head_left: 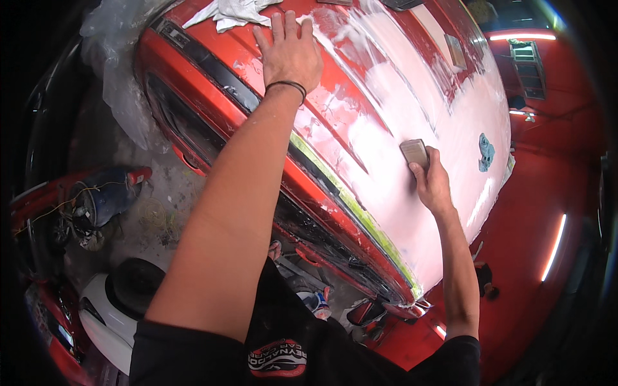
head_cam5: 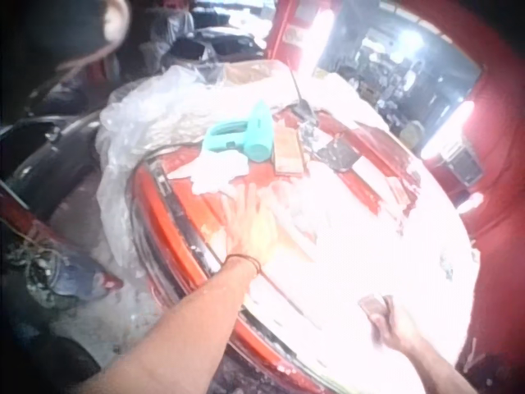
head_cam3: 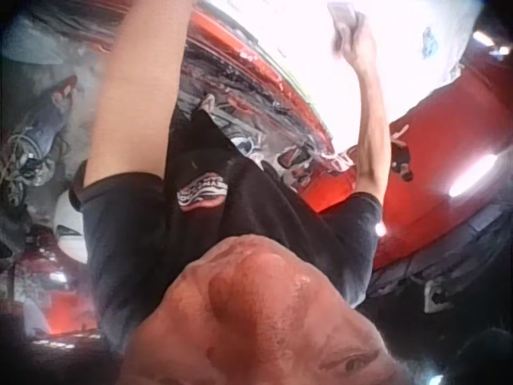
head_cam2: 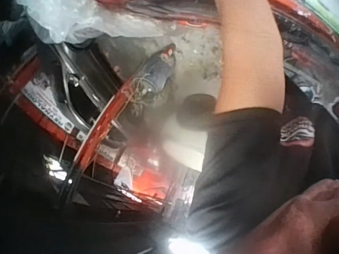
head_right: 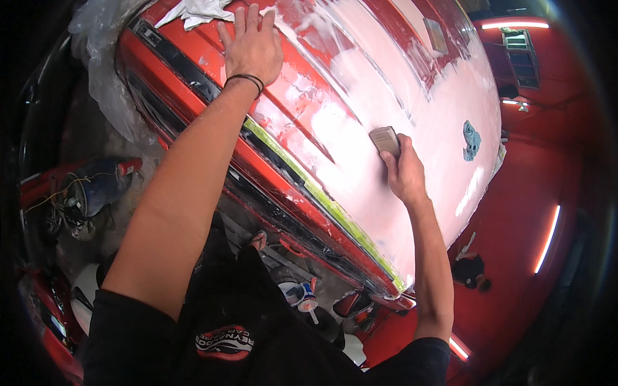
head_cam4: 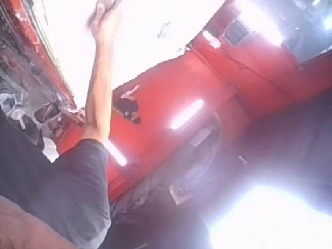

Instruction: The person sands the roof of a red car using a sanding block, then wipes the surface with a cloth dipped in a bucket of water.

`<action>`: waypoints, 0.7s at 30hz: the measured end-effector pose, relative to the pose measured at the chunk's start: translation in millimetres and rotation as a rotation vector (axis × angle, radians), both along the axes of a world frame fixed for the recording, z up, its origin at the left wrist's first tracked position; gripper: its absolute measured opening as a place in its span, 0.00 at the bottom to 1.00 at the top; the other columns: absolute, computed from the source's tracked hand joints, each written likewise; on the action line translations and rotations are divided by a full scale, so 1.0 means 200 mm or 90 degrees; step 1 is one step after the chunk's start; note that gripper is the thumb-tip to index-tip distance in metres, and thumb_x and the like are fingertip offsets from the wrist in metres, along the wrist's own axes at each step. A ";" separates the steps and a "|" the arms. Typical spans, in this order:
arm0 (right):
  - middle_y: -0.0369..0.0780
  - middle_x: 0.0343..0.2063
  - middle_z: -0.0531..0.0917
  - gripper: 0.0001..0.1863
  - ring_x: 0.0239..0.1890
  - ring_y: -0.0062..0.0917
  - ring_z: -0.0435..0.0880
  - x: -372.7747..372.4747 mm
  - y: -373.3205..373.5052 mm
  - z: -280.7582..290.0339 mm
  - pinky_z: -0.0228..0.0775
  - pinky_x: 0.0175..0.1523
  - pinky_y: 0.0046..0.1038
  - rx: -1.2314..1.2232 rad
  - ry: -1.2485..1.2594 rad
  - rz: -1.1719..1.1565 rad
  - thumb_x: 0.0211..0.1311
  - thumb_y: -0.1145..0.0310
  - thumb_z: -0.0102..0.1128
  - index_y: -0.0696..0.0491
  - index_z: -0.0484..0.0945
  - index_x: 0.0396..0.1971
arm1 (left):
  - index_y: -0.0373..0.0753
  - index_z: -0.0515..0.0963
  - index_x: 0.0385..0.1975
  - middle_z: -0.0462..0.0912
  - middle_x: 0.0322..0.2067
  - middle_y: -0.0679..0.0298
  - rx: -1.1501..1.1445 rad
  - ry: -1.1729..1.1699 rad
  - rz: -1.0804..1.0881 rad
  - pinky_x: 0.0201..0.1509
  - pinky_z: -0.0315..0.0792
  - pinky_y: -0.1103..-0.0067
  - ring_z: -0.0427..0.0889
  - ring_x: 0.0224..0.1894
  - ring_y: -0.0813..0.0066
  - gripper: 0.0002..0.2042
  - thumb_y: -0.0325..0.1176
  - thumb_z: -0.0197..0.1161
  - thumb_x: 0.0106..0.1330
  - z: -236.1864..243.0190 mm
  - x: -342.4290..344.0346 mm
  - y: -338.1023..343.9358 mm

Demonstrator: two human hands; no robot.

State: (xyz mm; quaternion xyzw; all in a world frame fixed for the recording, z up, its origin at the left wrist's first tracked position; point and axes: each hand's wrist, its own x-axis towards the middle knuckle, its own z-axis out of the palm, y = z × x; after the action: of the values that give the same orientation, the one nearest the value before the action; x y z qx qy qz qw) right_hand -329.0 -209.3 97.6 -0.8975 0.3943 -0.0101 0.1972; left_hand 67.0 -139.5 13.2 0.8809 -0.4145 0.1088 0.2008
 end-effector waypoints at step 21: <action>0.51 0.49 0.87 0.20 0.54 0.52 0.87 0.81 -0.21 -0.08 0.80 0.57 0.55 -0.276 -0.048 0.062 0.78 0.62 0.67 0.55 0.72 0.60 | 0.44 0.70 0.81 0.64 0.85 0.57 -0.006 0.017 0.006 0.91 0.42 0.41 0.54 0.89 0.52 0.27 0.41 0.50 0.84 -0.02 0.03 -0.02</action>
State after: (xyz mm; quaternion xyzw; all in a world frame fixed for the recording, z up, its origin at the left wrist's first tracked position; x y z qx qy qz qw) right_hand -166.3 -251.5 81.8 -0.9358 0.3316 -0.1186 0.0147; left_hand 73.7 -143.2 8.7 0.8834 -0.4071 0.0995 0.2098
